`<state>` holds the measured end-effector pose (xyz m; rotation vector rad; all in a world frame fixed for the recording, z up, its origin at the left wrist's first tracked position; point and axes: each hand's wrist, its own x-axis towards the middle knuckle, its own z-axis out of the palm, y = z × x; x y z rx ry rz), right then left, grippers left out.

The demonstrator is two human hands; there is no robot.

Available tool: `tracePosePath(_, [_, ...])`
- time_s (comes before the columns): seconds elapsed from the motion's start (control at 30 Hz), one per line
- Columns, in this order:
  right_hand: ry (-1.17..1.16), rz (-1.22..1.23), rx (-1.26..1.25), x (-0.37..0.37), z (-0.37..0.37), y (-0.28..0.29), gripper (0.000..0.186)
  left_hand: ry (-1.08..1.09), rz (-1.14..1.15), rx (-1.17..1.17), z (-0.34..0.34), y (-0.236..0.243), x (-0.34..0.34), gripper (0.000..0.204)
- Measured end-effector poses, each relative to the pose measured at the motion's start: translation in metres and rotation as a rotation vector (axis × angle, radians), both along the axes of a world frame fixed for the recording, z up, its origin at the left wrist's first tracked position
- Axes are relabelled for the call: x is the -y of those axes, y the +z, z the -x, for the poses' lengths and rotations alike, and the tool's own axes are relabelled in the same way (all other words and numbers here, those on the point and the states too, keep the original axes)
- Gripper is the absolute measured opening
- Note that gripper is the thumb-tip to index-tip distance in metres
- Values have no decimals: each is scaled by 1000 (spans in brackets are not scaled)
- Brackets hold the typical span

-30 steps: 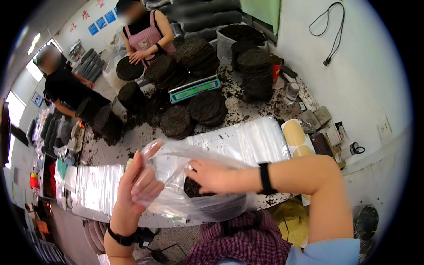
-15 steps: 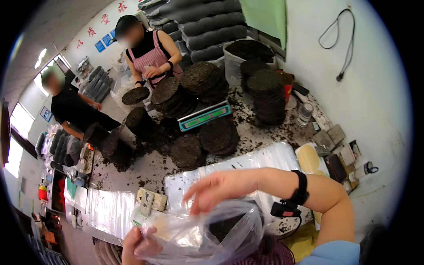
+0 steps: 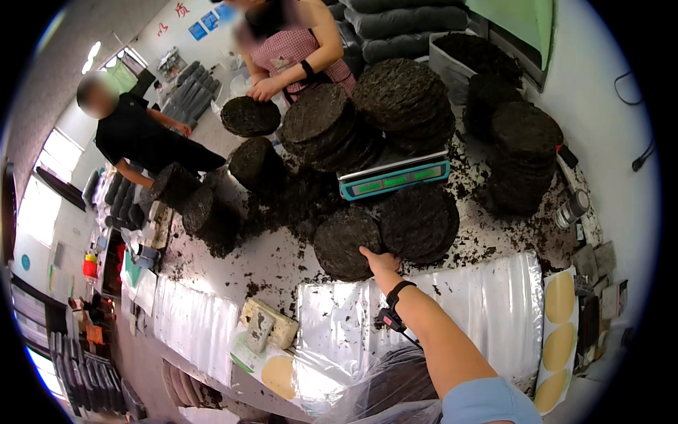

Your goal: The person is packing round tea cakes into plastic bags, sealing the bags by hand, and applying circular green labels to the top of each package.

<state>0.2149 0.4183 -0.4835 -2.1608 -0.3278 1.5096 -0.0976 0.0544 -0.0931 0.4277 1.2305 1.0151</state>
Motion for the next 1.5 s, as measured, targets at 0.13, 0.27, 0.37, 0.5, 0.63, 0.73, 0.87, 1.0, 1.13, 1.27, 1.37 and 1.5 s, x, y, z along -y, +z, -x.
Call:
tracePosePath(0.13, [-331, -203, -108, 6, 3, 0, 97, -310, -3, -649, -7, 2, -37, 37])
tracePosePath(0.27, [-208, -472, -772, 31, -13, 72, 70, -60, 49, 195, -36, 7, -58, 40])
tracePosePath(0.37, [-84, -685, -1066, 63, -33, 186, 50, -98, 48, 495, -39, -5, -80, 49])
tracePosePath(0.5, [135, -767, -991, 125, -69, 341, 51, -216, -47, 540, -70, 14, -118, 42])
tracePosePath(0.63, [383, -1000, -706, 194, -58, 407, 63, -132, -98, 624, -54, -6, -128, 32])
tracePosePath(0.73, [882, -1097, 135, 241, -63, 410, 82, -169, -171, 479, -39, -3, -127, 37])
tracePosePath(0.87, [1642, -1282, 722, 285, -52, 447, 70, -383, -234, 185, -72, 33, -110, 45])
tracePosePath(1.0, [2038, -693, 196, 283, -16, 452, 73, -554, -314, 434, -101, 61, -84, 48])
tracePosePath(1.13, [1958, -359, -30, 259, -3, 370, 76, -556, -230, 499, -135, 83, -46, 49])
tracePosePath(1.27, [2026, -797, 1025, 322, -11, 362, 57, -538, -246, 499, -129, 81, -46, 50])
tracePosePath(1.37, [1725, -1123, 1015, 342, -46, 328, 50, -501, -236, 476, -127, 77, -55, 51])
tracePosePath(1.5, [2025, -970, 727, 345, -83, 345, 41, -568, -253, 520, -124, 59, -83, 52])
